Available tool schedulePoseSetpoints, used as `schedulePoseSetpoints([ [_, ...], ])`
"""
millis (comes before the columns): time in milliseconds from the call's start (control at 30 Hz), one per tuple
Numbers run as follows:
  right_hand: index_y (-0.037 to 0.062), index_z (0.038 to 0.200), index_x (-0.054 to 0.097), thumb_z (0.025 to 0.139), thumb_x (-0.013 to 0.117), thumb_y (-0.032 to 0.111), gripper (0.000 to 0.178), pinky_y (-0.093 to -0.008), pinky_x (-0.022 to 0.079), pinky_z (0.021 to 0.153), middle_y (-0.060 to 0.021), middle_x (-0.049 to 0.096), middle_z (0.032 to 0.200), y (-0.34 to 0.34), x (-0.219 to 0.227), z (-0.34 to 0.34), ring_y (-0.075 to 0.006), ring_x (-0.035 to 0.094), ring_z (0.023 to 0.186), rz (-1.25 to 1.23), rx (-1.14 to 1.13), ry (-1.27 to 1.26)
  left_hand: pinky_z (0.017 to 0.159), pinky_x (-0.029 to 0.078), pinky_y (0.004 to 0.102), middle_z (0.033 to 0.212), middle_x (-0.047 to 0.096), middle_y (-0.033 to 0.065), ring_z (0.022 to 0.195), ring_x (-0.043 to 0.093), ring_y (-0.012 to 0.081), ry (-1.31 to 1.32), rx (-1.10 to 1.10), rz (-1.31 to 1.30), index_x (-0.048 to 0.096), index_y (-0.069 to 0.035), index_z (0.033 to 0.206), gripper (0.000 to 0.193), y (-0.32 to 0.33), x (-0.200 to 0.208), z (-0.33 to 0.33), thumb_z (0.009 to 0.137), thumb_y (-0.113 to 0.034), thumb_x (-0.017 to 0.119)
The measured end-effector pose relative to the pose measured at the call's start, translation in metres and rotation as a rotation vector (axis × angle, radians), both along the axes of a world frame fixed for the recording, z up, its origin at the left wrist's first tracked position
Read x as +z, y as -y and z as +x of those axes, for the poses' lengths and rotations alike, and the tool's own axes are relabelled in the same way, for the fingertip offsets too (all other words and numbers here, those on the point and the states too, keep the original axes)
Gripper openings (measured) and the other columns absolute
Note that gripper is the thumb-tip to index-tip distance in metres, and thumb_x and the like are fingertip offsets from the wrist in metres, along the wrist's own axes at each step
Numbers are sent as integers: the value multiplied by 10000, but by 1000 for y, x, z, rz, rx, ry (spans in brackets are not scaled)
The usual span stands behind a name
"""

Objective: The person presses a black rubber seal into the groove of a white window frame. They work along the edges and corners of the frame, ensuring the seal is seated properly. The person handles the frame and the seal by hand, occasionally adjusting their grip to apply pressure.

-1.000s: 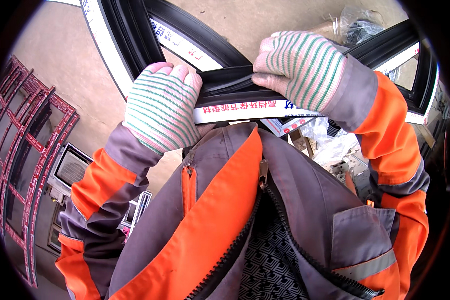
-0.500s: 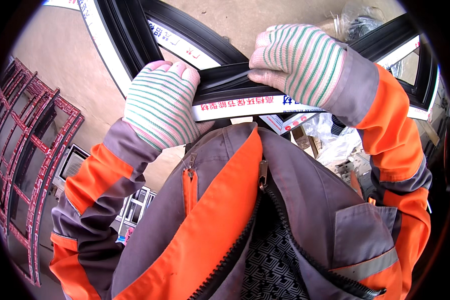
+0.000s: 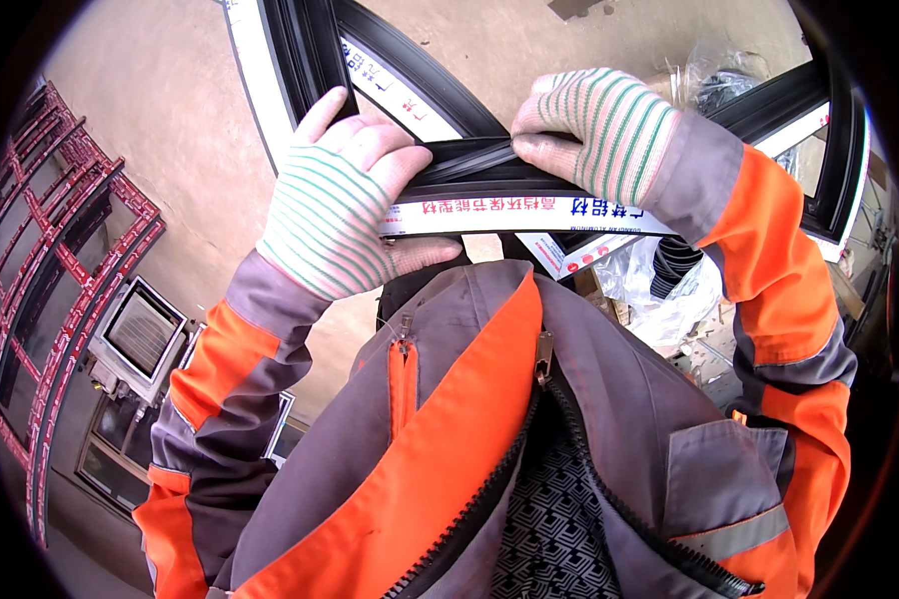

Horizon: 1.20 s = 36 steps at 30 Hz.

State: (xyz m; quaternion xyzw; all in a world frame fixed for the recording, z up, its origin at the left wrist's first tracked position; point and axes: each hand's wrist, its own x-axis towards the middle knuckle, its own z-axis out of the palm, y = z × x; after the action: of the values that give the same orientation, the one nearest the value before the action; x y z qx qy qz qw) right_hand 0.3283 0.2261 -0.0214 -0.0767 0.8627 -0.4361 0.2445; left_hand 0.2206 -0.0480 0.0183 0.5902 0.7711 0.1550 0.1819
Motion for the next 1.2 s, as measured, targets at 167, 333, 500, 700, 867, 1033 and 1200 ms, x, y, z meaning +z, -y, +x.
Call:
schedulePoseSetpoints([
  [167,60,1075,793,981,730,257,227,-445,581,837,-169,759,984,4,2,-5,-381,734,931,19,-8,27,1168,433,442,1361,641,178,1306,592,310,-32,612,371,589,13,1427,668,38,-10,-17,901,-294,862],
  [333,15,1061,764,979,749,238,239,-440,576,835,-165,716,981,23,10,-14,-364,716,938,-4,53,53,990,525,271,1259,651,61,1104,633,109,822,1213,253,517,38,1500,548,44,-31,-20,1090,-296,657],
  [500,42,1101,790,974,727,307,300,-486,571,904,-201,751,1039,25,5,-21,-407,727,999,-46,94,158,935,524,241,1175,632,36,1035,615,76,986,1228,285,417,-7,1573,584,39,-43,-12,1092,-237,655],
  [700,51,1028,784,961,722,285,251,-506,566,838,-169,714,976,22,-2,-23,-393,719,951,-91,156,143,904,514,227,1150,618,37,996,605,68,973,1268,261,345,-28,1627,646,33,-41,-11,1082,-219,636],
  [867,46,937,728,933,763,241,198,-466,559,801,-149,659,908,25,-8,-17,-372,682,885,-138,113,28,931,533,251,1171,643,66,1049,632,102,983,1363,275,395,-5,1581,676,41,-43,-8,1042,-246,724],
  [1033,48,943,733,974,713,271,226,-469,553,816,-149,669,930,31,-7,-19,-364,687,913,-36,120,-23,913,604,323,1217,687,137,1015,713,186,766,1254,59,470,25,1471,717,16,-15,2,919,-203,866],
  [1200,44,993,761,1016,647,294,276,-478,553,855,-144,697,962,40,0,-18,-359,703,970,55,184,-109,921,632,336,1203,705,160,1027,743,225,478,1409,-52,445,8,1412,775,6,-21,23,821,-144,924],
])
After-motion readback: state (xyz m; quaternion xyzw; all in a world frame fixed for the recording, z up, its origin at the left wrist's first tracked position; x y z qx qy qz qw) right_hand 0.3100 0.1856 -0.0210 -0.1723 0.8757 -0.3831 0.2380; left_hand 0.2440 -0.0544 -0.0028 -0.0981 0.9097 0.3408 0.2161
